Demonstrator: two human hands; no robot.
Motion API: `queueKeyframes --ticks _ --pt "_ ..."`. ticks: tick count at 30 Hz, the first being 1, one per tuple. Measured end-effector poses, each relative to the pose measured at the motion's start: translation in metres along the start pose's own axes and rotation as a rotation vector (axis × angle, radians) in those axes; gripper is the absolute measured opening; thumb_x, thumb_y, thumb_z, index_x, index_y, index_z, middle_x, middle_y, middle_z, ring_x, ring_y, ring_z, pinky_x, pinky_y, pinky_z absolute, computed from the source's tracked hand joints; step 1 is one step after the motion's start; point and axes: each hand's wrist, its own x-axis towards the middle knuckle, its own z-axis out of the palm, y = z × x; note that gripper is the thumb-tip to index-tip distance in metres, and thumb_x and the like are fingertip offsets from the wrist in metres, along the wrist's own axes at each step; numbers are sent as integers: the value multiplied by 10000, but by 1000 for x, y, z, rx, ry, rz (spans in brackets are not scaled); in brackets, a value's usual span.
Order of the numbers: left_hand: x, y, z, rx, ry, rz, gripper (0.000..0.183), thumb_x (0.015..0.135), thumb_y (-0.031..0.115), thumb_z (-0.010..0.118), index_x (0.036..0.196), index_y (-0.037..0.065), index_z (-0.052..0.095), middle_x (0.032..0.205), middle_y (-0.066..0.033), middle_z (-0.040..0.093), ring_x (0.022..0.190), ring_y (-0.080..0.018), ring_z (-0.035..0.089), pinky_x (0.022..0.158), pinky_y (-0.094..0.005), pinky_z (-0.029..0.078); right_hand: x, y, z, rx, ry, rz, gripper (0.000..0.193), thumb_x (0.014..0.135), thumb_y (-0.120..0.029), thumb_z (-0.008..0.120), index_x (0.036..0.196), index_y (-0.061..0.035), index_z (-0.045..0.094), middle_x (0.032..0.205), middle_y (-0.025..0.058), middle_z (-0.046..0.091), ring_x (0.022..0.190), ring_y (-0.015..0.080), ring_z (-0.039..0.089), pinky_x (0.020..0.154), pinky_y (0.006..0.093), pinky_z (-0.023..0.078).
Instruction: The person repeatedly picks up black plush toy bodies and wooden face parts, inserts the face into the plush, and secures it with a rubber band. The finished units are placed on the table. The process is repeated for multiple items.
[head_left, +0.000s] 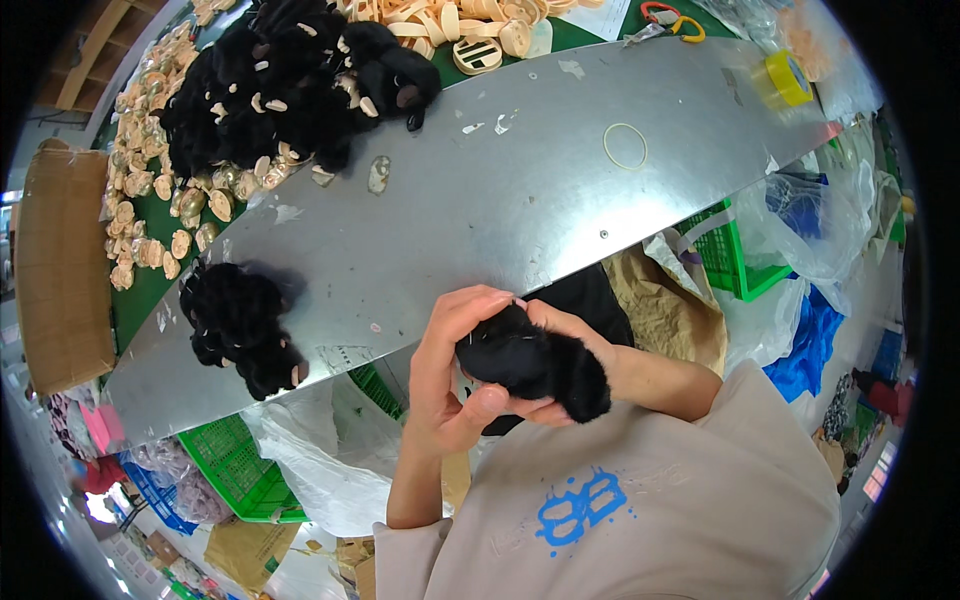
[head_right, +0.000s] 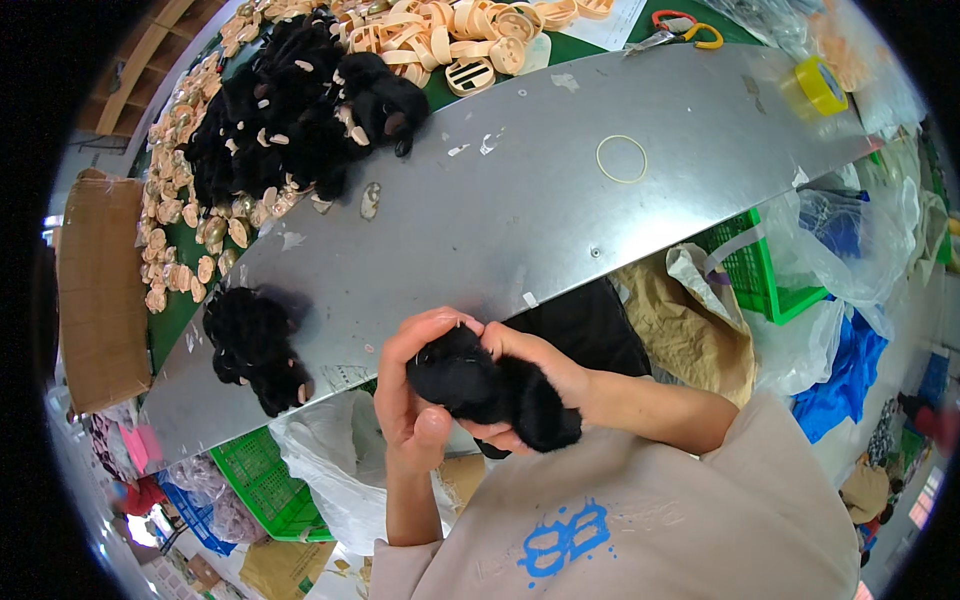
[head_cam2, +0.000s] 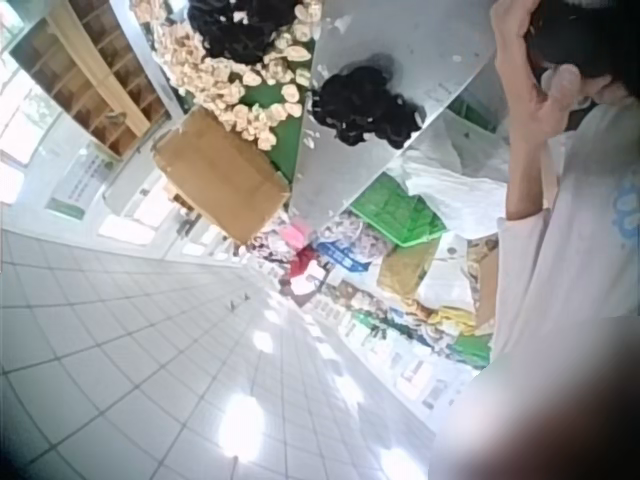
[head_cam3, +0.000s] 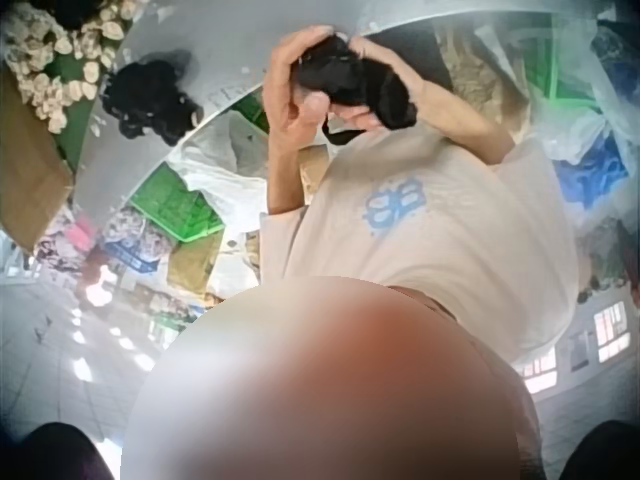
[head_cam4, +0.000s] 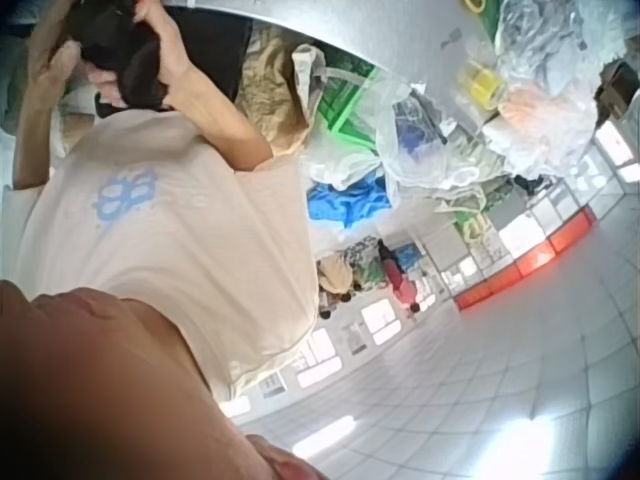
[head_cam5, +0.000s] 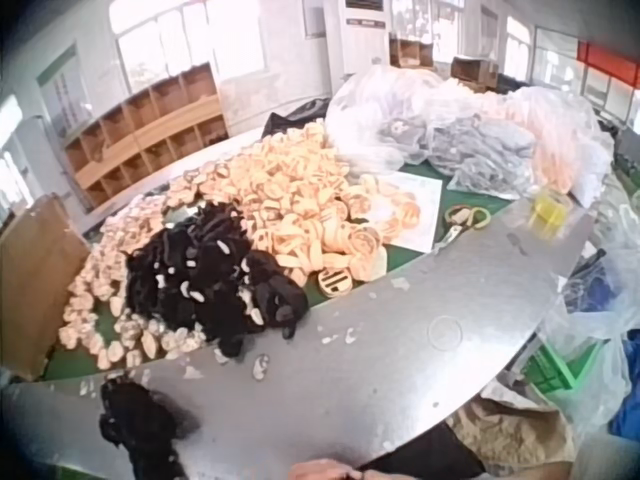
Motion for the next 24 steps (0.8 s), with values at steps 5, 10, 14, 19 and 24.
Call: queueKeyframes --ticks 5,10,14,19,24 --pt "-3 0 13 85 114 -24 282 918 208 518 1082 -18 560 1087 -190 582 948 -238 549 868 -349 443 2 6 -6 61 25 -26 709 909 -718 315 814 -53 542 640 94 484 455 186 443 393 291 335" --pt "-9 -9 7 70 88 -32 220 914 141 441 1059 -2 524 1099 -188 552 911 -197 521 831 -322 436 4 1 20 -207 330 -106 537 898 -515 347 647 -55 465 602 114 480 465 221 442 426 319 369" --pt "-13 -17 4 -189 73 -75 311 865 199 566 1108 11 520 1158 -196 518 971 -209 516 863 -331 433 0 -2 1 19 56 4 484 901 -468 353 777 -37 535 649 110 503 513 225 482 472 323 415" --pt "-19 -20 -2 32 -22 -14 514 760 180 725 1180 16 478 1175 -196 511 1007 -228 524 889 -337 434 -4 0 0 84 42 81 469 893 -455 367 862 -26 557 674 105 516 515 219 492 478 308 429" --pt "-14 -15 0 -13 -27 35 458 777 180 711 1136 19 479 1115 -183 543 952 -208 529 863 -316 444 -4 4 0 29 57 61 467 905 -447 378 881 -20 565 693 118 541 538 222 515 496 309 439"
